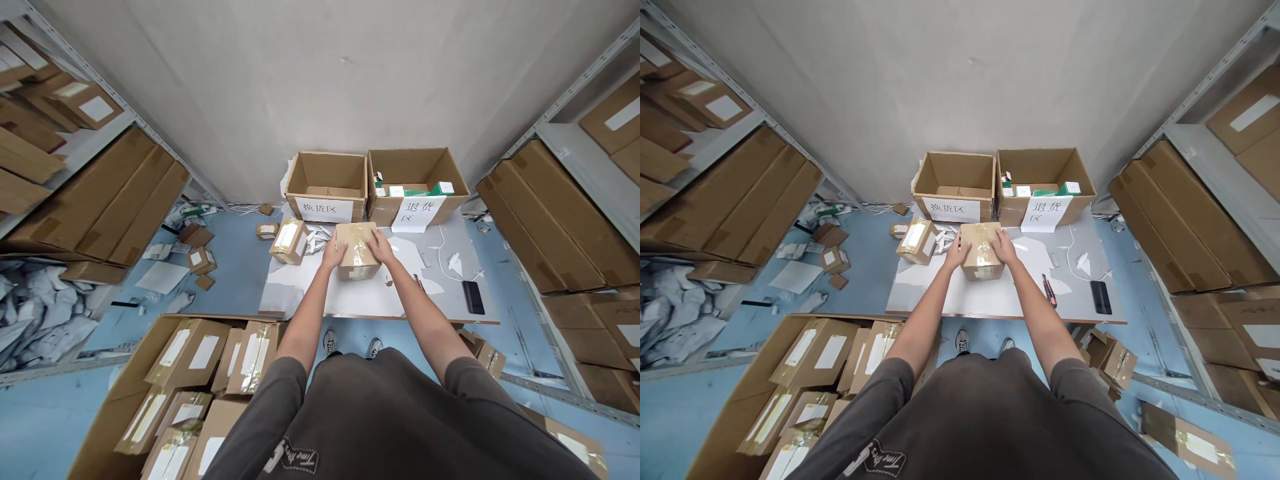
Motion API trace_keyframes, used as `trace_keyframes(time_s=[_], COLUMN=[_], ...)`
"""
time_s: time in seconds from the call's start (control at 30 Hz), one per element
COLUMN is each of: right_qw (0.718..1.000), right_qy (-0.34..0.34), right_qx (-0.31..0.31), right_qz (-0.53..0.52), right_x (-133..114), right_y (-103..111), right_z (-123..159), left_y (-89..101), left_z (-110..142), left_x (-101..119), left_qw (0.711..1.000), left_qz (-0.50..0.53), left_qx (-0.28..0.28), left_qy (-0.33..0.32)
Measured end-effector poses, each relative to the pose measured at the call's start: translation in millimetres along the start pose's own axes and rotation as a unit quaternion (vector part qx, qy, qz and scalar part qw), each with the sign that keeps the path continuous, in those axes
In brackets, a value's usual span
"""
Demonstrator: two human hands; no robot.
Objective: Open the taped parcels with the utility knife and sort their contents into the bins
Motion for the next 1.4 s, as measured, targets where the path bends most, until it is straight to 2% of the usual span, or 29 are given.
trace_keyframes(time_s=[0.13,0.23,0.37,0.5,0.63,0.87,0.97,1.07,1.13,1.23,1.4], right_qw=[0.999,0.998,0.998,0.998,0.997,0.992,0.990,0.991,0.991,0.990,0.987], right_qy=[0.008,0.028,0.045,0.040,0.048,0.060,0.047,-0.005,-0.043,-0.077,-0.114], right_qx=[-0.031,-0.045,-0.028,0.025,0.021,0.002,-0.007,-0.028,-0.037,-0.035,-0.050], right_qz=[0.019,0.038,0.045,0.034,0.051,0.115,0.133,0.130,0.121,0.112,0.104], right_x=[16.9,24.5,26.2,25.3,20.1,-11.2,-24.6,-26.9,-23.0,-13.8,5.8], right_y=[10.5,7.1,-13.5,-26.9,-26.3,-3.0,5.2,3.6,-1.1,-8.9,-22.1], right_z=[37.4,69.8,92.4,91.9,92.4,106.9,95.0,68.6,48.4,20.9,-7.5], left_y=[2.0,-9.1,-30.4,-39.8,-33.1,2.5,15.9,17.8,11.9,-2.9,-30.0], left_z=[25.9,50.6,71.1,74.0,76.4,94.0,84.6,59.3,38.1,9.1,-19.4], left_x=[-9.0,-15.0,-16.9,-12.6,-7.3,4.0,7.4,10.2,9.4,3.2,-17.6], left_qw=[0.998,0.994,0.994,0.995,0.995,0.991,0.988,0.984,0.983,0.986,0.990], left_qz=[-0.039,-0.082,-0.099,-0.093,-0.099,-0.130,-0.151,-0.174,-0.177,-0.160,-0.127], left_qx=[-0.041,-0.058,-0.024,0.015,0.009,0.011,0.008,-0.002,-0.017,-0.036,-0.062], left_qy=[-0.041,-0.052,-0.028,-0.022,-0.026,-0.032,0.007,0.036,0.043,0.019,-0.006])
Point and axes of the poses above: each hand's wrist, its own z-axis away from the middle knuckle, its own y-axis out of the back of the hand, x = y × z, the point moved 5 cm from there along -z, towards the middle knuckle, and after that the axes turned 12 degrees about -z, right-handed, at the moved point
